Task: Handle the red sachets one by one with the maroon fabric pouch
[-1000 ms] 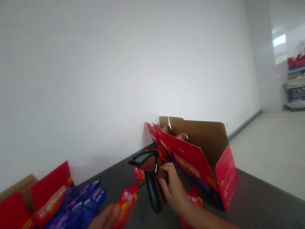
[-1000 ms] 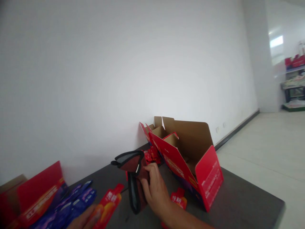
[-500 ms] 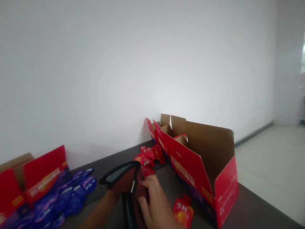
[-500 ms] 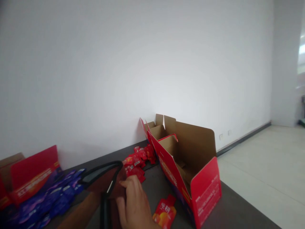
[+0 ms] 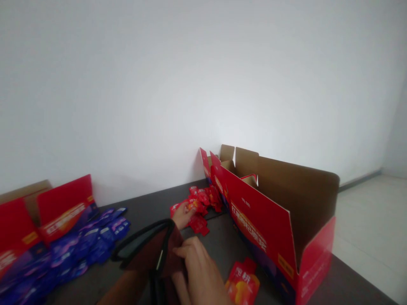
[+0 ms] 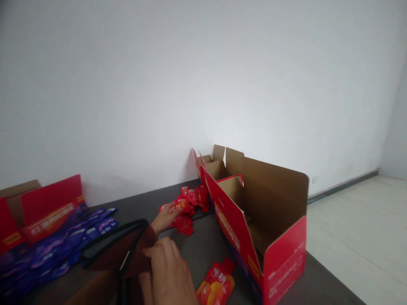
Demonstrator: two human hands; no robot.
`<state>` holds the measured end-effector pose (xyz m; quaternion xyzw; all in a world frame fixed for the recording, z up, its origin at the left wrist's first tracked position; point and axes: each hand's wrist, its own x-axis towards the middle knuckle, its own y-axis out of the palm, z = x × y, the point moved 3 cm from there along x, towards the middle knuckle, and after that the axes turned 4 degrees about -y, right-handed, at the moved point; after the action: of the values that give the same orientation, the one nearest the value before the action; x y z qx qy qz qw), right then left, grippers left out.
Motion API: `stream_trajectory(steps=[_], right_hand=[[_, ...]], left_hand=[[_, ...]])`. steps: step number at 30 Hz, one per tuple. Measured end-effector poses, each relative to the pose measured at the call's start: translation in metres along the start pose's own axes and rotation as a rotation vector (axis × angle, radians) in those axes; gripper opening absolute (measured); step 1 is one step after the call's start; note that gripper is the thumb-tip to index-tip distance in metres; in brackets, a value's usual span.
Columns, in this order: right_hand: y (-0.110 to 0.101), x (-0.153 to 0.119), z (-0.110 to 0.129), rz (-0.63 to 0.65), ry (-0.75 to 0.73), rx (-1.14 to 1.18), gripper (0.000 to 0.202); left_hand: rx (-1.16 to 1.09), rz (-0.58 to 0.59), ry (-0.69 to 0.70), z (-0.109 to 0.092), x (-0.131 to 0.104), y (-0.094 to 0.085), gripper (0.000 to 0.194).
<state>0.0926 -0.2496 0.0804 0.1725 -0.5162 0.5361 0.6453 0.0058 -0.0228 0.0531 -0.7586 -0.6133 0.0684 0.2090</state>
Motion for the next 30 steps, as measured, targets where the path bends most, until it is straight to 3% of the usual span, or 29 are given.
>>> stream_trajectory(steps=[4,9,13,17,20,24,27,30], right_hand=[[0.001,-0.002,-0.001,0.051,0.022,0.015,0.051],[-0.002,-0.002,-0.002,0.099,0.011,0.034,0.043],[-0.01,0.0,0.005,0.067,-0.025,0.03,0.036],[-0.013,-0.004,0.024,0.002,-0.167,0.039,0.038],[-0.007,-0.013,0.039,0.009,-0.264,0.03,0.035],[0.005,-0.022,0.051,0.098,-0.384,-0.02,0.032],[0.008,-0.022,0.053,0.106,-0.358,-0.013,0.029],[0.012,-0.023,0.054,0.114,-0.289,-0.02,0.027]], left_hand=[[0.225,-0.007,0.057,0.0,-0.003,-0.004,0.018],[0.329,-0.117,0.174,0.004,-0.013,-0.01,0.028],[0.334,-0.135,0.264,0.018,-0.046,-0.014,0.037],[0.387,0.013,0.238,0.026,-0.097,-0.009,0.033],[0.435,0.167,0.218,0.008,-0.133,0.003,0.039],[0.481,0.403,0.185,-0.035,-0.161,0.036,0.053],[0.54,0.484,0.125,-0.058,-0.173,0.063,0.069],[0.606,0.513,0.088,-0.068,-0.181,0.082,0.08]])
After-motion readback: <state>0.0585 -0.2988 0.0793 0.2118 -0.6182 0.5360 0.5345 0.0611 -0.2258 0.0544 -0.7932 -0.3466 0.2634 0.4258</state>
